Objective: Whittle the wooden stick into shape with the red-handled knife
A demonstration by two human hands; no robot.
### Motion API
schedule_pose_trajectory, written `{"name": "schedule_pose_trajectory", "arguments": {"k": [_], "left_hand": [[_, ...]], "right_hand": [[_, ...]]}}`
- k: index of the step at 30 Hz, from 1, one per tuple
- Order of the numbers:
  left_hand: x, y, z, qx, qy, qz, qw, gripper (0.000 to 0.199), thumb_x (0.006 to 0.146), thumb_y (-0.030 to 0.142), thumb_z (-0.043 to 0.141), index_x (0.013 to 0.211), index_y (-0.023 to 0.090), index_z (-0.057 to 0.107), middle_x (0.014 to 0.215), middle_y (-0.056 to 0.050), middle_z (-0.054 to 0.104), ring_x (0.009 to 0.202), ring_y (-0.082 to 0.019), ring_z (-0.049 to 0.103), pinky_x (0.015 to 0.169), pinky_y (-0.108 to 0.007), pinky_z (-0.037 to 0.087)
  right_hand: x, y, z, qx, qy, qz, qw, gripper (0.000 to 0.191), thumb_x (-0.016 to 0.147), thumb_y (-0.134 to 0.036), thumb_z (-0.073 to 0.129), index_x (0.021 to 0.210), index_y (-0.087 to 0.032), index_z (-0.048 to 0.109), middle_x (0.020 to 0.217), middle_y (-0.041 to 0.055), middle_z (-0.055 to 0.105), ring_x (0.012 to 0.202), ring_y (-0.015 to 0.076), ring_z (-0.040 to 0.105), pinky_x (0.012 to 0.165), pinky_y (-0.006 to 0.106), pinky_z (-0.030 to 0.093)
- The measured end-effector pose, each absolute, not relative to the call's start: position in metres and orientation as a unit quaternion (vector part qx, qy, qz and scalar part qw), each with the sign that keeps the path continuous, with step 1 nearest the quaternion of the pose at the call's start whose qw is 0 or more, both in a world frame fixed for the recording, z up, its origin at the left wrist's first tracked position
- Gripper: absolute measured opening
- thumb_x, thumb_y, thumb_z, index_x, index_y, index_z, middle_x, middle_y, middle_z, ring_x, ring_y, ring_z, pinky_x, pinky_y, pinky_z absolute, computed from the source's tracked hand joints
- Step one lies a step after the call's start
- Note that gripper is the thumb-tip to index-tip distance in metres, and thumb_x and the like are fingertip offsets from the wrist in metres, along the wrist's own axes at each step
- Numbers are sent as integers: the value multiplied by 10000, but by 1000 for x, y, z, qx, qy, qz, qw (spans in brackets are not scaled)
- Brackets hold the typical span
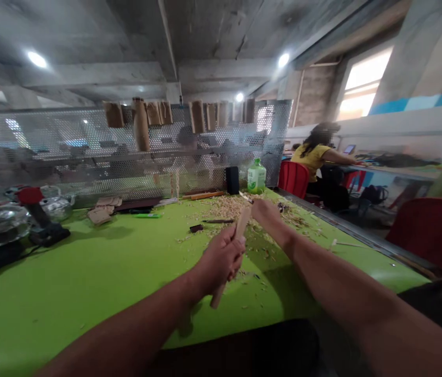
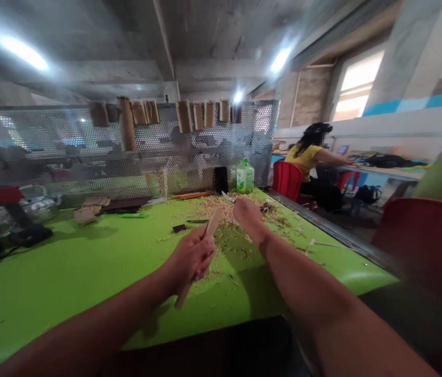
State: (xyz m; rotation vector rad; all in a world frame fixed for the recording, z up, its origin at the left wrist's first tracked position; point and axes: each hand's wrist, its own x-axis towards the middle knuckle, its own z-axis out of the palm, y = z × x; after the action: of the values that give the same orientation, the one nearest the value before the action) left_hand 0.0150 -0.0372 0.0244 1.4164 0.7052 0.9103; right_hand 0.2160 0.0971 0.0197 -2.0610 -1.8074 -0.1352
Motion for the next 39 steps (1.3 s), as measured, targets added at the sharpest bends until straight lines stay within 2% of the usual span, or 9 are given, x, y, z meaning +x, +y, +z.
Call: {"name": "schedule_pose_trajectory", "arguments": {"k": [3, 7, 13, 20, 25, 30, 34, 37, 39], "left_hand": [[10, -21, 21, 580, 359, 430, 592, 174, 917, 263, 498, 1074, 193, 525, 570, 94, 408, 381, -53, 292, 347, -174, 259], [3, 2, 17, 539, 395, 479, 569, 35, 872, 219, 493, 883, 214, 460, 566, 99, 371, 368, -46, 282, 338, -169, 240], [10, 0, 19, 540, 401, 502, 544, 72, 845, 235, 508, 855, 218, 438, 602, 96, 394, 358, -34, 285, 339, -166, 234], [8, 1, 18, 560, 423, 484, 523, 79, 850, 214, 503, 820, 222, 431, 566, 98, 371, 359, -42, 295, 348, -169, 230], [11, -13, 23, 556, 427, 464, 542, 49, 874, 233, 514, 911, 214, 487, 554, 97, 386, 366, -45, 296, 355, -164, 238], [18, -38, 27, 621, 363, 403, 566, 338, 920, 327, 519, 1228, 191, 513, 564, 96, 414, 371, -57, 290, 350, -183, 279], [12, -22, 25, 586, 397, 443, 550, 200, 900, 290, 513, 1073, 193, 533, 549, 100, 385, 372, -53, 287, 352, -170, 265], [7, -6, 21, 560, 414, 476, 538, 87, 874, 284, 523, 902, 214, 480, 543, 103, 372, 365, -48, 289, 351, -162, 244], [7, -1, 20, 551, 418, 494, 526, 125, 858, 284, 537, 829, 223, 432, 543, 103, 367, 360, -44, 290, 354, -158, 231]], "right_hand": [[213, 96, 22, -740, -628, -46, 236, 407, 938, -225, 399, 1184, -185, 721, 1065, 154, 741, 976, 260, 696, 760, 291, 462], [173, 83, 21, -690, -675, -45, 257, 401, 949, -286, 407, 1192, -249, 723, 1048, 114, 756, 959, 248, 696, 752, 285, 449], [145, 64, 15, -626, -756, -62, 184, 360, 951, -265, 406, 1067, -235, 745, 980, 99, 761, 889, 218, 689, 757, 274, 437], [146, 64, 15, -616, -764, -106, 159, 338, 977, -244, 390, 1067, -215, 714, 984, 115, 755, 917, 216, 693, 756, 267, 440], [159, 78, 17, -629, -749, -99, 183, 354, 980, -252, 392, 1101, -204, 721, 1028, 124, 754, 970, 225, 690, 801, 273, 452], [216, 96, 22, -762, -619, -11, 191, 417, 936, -190, 381, 1128, -117, 744, 1091, 205, 732, 999, 293, 699, 758, 312, 475], [211, 93, 25, -742, -629, -34, 228, 429, 927, -210, 394, 1206, -183, 718, 1114, 175, 734, 1006, 282, 693, 781, 318, 466], [175, 81, 23, -691, -680, -58, 238, 392, 931, -238, 417, 1162, -231, 733, 1052, 128, 754, 962, 242, 695, 776, 281, 448], [154, 71, 21, -653, -721, -69, 222, 362, 939, -254, 424, 1112, -250, 742, 1001, 104, 761, 927, 227, 697, 756, 267, 441]]}}
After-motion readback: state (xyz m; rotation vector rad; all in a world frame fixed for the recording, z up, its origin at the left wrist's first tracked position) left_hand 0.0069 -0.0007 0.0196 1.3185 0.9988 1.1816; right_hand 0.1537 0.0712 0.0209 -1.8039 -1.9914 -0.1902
